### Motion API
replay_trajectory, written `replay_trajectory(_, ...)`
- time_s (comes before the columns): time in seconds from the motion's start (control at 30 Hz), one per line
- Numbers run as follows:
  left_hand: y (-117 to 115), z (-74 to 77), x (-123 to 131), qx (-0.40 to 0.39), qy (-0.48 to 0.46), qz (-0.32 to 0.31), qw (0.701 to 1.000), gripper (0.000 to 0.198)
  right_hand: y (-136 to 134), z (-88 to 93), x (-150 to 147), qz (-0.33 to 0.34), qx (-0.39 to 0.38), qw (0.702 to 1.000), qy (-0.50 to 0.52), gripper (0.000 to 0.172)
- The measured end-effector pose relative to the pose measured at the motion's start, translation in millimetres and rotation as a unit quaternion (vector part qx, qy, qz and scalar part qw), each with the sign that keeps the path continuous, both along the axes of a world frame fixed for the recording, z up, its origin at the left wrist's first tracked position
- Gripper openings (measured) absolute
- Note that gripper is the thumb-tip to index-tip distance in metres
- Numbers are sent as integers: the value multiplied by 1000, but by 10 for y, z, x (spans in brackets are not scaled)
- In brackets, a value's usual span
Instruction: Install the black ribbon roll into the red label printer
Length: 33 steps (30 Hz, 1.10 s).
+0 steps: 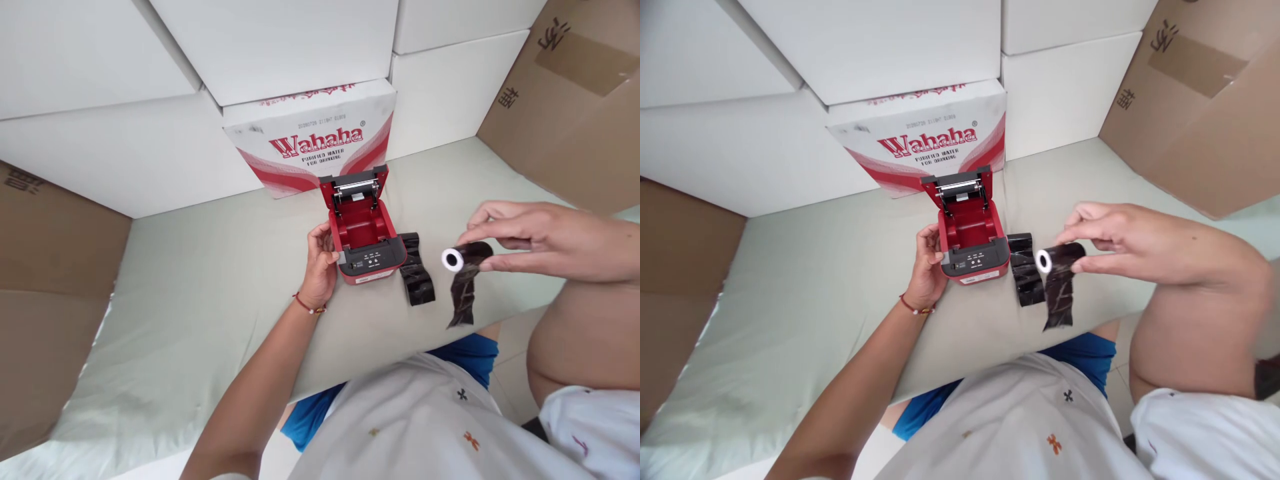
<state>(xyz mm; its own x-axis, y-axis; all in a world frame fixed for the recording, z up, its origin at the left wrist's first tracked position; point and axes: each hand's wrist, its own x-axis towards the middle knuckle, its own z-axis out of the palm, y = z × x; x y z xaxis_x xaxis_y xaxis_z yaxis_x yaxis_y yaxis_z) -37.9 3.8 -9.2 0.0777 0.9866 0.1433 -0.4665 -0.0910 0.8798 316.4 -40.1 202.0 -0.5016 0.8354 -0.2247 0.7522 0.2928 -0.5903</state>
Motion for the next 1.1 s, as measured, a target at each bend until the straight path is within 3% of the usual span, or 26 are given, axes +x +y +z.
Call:
replay_trajectory(0.1, -9, -22, 34, 12, 14, 10, 1000, 70, 186, 73, -460, 30, 9, 999, 40, 41)
replay_trajectory(0.23, -101, -25, 69, 65, 85, 114, 988, 62, 470, -237, -1133, -14, 64, 998, -13, 41)
replay_trajectory(0.37, -283, 66, 37, 196, 254, 238, 917, 50, 644, -499, -1507, -57, 135, 980, -135, 41)
replay_trajectory(0.43, -376, 125, 32, 276, 315, 256, 871, 46, 696, -564, -1582, -68, 149, 971, -172, 39)
replay_trajectory(0.53, -473, 174, 68, 362, 389, 229, 816, 42, 753, -624, -1634, -72, 156, 965, -199, 38)
replay_trajectory(0.6, -500, 176, 104, 395, 432, 215, 782, 44, 781, -653, -1657, -71, 157, 963, -207, 38)
replay_trajectory(0.73, -507, 164, 151, 442, 472, 248, 721, 49, 819, -687, -1704, -71, 158, 960, -218, 37)
replay_trajectory(0.87, -548, 177, 189, 426, 501, 253, 710, 47, 809, -686, -1725, -80, 147, 962, -214, 35)
replay_trajectory(0.97, -601, 201, 234, 398, 511, 257, 718, 45, 733, -634, -1682, -68, 137, 981, -119, 32)
replay_trajectory(1.03, -627, 214, 260, 397, 519, 260, 711, 47, 669, -560, -1629, -74, 178, 981, -17, 29)
replay_trajectory(1.1, -639, 216, 274, 406, 528, 262, 699, 49, 639, -476, -1577, -107, 255, 960, 48, 36)
